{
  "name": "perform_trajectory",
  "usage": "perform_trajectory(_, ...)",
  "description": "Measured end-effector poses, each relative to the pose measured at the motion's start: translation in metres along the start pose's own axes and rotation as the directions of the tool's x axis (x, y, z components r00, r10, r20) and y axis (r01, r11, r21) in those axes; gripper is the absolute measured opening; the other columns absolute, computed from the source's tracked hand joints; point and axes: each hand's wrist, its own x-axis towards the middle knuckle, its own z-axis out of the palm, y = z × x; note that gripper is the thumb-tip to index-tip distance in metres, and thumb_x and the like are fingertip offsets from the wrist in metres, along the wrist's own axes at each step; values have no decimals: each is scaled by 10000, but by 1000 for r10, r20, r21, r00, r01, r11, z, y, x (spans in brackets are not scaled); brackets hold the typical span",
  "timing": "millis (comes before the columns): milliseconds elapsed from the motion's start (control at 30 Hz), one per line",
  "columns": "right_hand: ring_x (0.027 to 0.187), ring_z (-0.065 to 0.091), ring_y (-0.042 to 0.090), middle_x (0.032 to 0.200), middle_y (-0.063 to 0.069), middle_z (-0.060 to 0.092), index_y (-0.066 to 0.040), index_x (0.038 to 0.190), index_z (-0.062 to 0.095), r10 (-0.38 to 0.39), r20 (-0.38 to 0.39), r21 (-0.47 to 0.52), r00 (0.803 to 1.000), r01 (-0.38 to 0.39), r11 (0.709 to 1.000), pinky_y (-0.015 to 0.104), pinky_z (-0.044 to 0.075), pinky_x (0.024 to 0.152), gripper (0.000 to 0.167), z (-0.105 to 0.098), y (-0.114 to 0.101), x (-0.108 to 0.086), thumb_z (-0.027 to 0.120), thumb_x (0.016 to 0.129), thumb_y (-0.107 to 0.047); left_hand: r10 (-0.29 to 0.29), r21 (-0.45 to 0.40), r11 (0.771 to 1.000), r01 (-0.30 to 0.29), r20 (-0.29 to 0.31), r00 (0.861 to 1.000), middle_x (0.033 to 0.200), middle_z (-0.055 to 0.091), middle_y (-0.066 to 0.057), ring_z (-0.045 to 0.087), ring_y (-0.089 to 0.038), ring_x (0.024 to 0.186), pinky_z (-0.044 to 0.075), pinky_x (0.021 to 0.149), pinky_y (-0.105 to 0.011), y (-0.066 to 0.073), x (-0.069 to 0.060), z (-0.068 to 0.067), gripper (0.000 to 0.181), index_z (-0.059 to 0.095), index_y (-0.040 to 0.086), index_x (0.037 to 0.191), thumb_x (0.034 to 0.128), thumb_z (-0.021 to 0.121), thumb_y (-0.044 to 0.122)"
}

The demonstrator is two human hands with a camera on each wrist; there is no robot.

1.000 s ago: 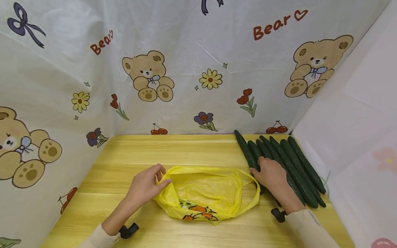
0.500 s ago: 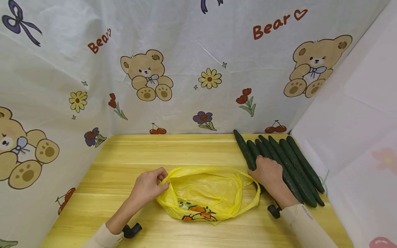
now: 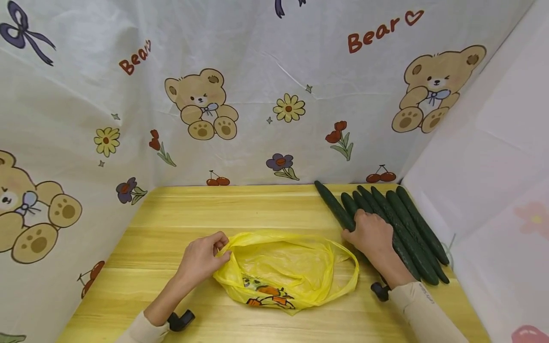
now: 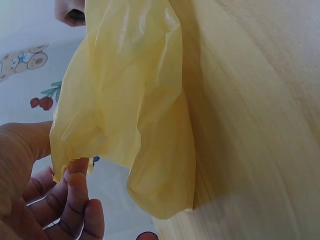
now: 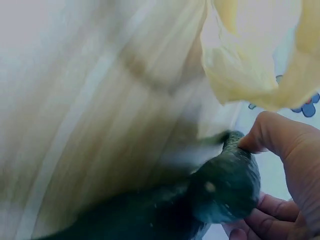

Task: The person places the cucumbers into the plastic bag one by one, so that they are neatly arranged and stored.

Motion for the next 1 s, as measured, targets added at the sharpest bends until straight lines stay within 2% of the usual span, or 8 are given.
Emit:
perform_trajectory(167, 606, 591, 273, 1011, 223, 751, 5, 1222, 681, 6, -34, 76, 999, -3, 997, 446, 469, 496, 554, -3, 13, 1, 807, 897, -426, -7, -8, 1000, 7, -6, 1000, 794, 677, 140, 491, -16, 608, 444, 614, -262, -1, -1, 0, 170, 718, 246, 921, 860, 875, 264)
perform_trajectory(267, 705, 628, 317, 1196, 276, 697, 0, 1267, 671, 12, -67, 152, 998, -2, 988, 495, 495, 559, 532, -6, 24, 0, 805, 917, -377, -12, -12, 1000, 12, -8, 1000, 797, 675, 142, 495, -17, 614, 442, 615, -260, -2, -1, 0, 173, 716, 250, 925, 862, 876, 267)
perform_trajectory(367, 857, 650, 375, 1288, 296, 632, 2, 1294, 666, 15, -104, 218, 994, 8, 976, 572, 514, 665, 505, -10, 33, -1, 783, 935, -333, -21, -18, 1000, 21, -12, 1000, 798, 673, 139, 496, -19, 617, 441, 618, -260, -2, -1, 0, 173, 718, 247, 932, 867, 876, 266)
perform_trajectory(500, 978, 640, 423, 1274, 287, 624, 7, 1295, 673, 24, -141, 300, 990, 20, 954, 623, 510, 779, 479, -12, 41, -2, 775, 944, -302, -29, -23, 999, 28, -22, 999, 797, 677, 130, 497, -23, 613, 445, 616, -263, -2, -1, 0, 160, 730, 233, 952, 878, 869, 263)
perform_trajectory(633, 1012, 618, 423, 1237, 275, 638, -10, 1281, 686, 33, -172, 342, 985, 28, 939, 610, 488, 805, 448, -12, 44, -3, 774, 945, -294, -32, -27, 999, 31, -33, 999, 794, 681, 118, 488, -33, 599, 446, 612, -268, -2, 0, 0, 140, 748, 216, 971, 889, 853, 259)
perform_trajectory(1000, 923, 571, 279, 1137, 199, 686, -57, 1217, 737, 34, -301, 354, 953, 78, 932, 400, 415, 754, 363, -8, 48, -11, 815, 904, -224, -35, -30, 999, 34, -30, 999, 783, 686, 103, 489, -40, 586, 445, 610, -266, -6, 2, 0, 110, 777, 205, 972, 936, 818, 300)
